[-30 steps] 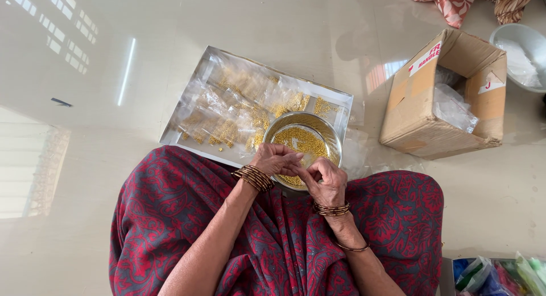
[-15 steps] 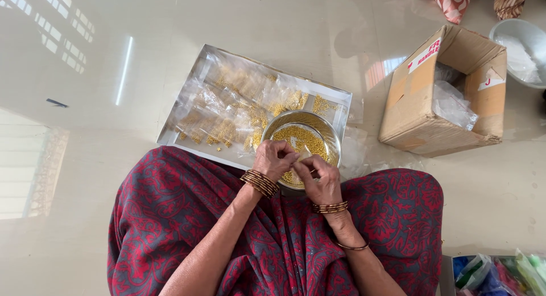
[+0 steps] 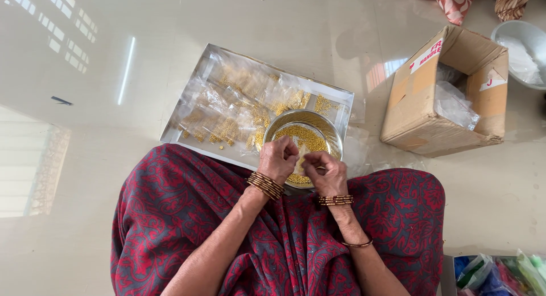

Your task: The person packages small gold-colored beads from a bowl into individual plastic bags.

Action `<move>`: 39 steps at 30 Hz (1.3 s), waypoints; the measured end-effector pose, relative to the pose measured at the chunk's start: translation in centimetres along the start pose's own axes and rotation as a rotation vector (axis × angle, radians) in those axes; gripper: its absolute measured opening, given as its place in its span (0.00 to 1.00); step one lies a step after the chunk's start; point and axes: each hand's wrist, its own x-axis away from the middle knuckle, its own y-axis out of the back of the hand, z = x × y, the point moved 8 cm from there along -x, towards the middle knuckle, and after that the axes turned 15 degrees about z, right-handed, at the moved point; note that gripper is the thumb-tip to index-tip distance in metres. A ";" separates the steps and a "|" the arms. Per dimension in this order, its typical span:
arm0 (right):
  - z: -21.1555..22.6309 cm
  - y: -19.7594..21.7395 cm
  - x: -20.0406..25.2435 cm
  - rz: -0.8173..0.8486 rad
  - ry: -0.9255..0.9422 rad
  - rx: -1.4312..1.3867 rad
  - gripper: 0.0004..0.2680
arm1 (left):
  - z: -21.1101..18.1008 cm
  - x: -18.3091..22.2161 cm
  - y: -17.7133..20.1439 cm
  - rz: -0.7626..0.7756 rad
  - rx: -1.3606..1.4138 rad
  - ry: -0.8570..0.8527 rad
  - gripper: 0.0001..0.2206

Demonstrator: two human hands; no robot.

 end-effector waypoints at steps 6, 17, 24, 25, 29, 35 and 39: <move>2.9 1.4 0.5 -0.262 -0.021 0.178 0.05 | -2.4 0.8 -1.6 -0.128 -0.588 -0.255 0.10; 1.3 0.2 -0.5 -0.161 -0.033 -0.093 0.05 | -3.1 0.8 -1.0 -0.021 -0.536 -0.274 0.17; 0.3 1.0 -0.1 -0.198 -0.156 -0.120 0.07 | -5.0 1.4 -0.8 -0.016 -0.638 -0.371 0.17; 0.6 0.9 0.1 -0.200 -0.156 -0.117 0.07 | -5.1 1.3 -0.9 -0.015 -0.636 -0.374 0.17; 6.9 -0.1 1.2 -0.284 0.257 0.592 0.10 | -3.4 0.9 -1.5 0.016 -0.632 -0.391 0.16; 12.5 -2.5 3.0 -0.074 0.559 0.780 0.10 | -1.3 0.1 -0.3 0.144 -0.587 -0.297 0.09; 9.7 -3.8 2.1 0.122 0.438 0.936 0.11 | -0.9 0.2 -1.1 0.245 -0.582 -0.320 0.12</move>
